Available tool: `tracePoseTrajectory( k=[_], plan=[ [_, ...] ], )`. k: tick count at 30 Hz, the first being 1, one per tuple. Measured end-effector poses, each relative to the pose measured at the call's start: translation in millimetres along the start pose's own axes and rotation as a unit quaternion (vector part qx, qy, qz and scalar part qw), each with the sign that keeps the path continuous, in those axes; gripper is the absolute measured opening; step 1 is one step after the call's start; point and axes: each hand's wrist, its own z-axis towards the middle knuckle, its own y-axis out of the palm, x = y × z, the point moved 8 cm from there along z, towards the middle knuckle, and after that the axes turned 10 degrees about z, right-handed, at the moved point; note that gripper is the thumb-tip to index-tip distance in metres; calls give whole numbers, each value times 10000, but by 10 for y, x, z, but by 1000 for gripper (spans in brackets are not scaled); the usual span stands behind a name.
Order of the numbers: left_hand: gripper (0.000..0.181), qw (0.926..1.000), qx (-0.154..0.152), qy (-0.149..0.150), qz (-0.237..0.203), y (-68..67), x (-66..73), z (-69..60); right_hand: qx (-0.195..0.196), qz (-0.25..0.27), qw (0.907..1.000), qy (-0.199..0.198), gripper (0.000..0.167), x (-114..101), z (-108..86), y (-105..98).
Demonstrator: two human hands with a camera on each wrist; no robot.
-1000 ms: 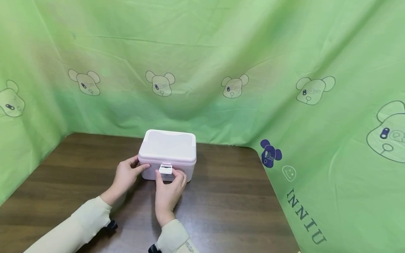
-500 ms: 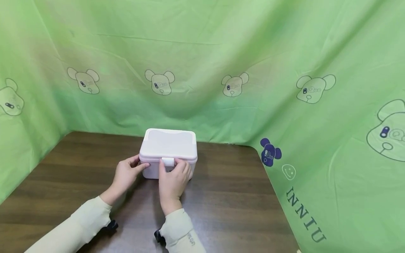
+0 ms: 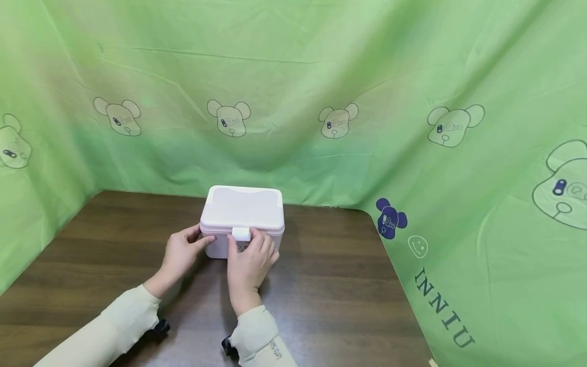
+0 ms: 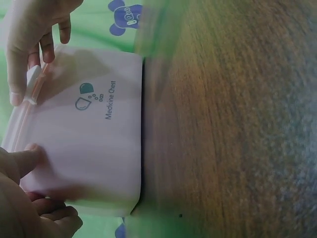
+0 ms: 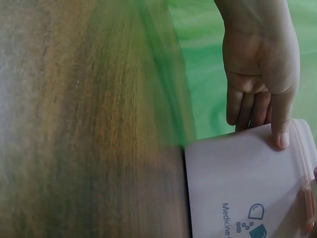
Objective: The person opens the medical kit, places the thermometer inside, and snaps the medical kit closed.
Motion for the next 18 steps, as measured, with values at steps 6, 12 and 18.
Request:
tracePoseTrajectory(
  k=[6, 12, 18],
  plan=[
    [59, 10000, 4, -16, 16, 0, -14, 4, 65, -76, 9999, 130, 56, 9, -20, -7],
    [58, 10000, 13, -37, 29, -7, -37, -1, 30, -207, 9996, 162, 55, 10, -43, 1],
    [59, 9999, -30, -26, 93, -10, -26, -6, 21, -274, 9995, 169, 55, 53, -56, 4]
  ],
)
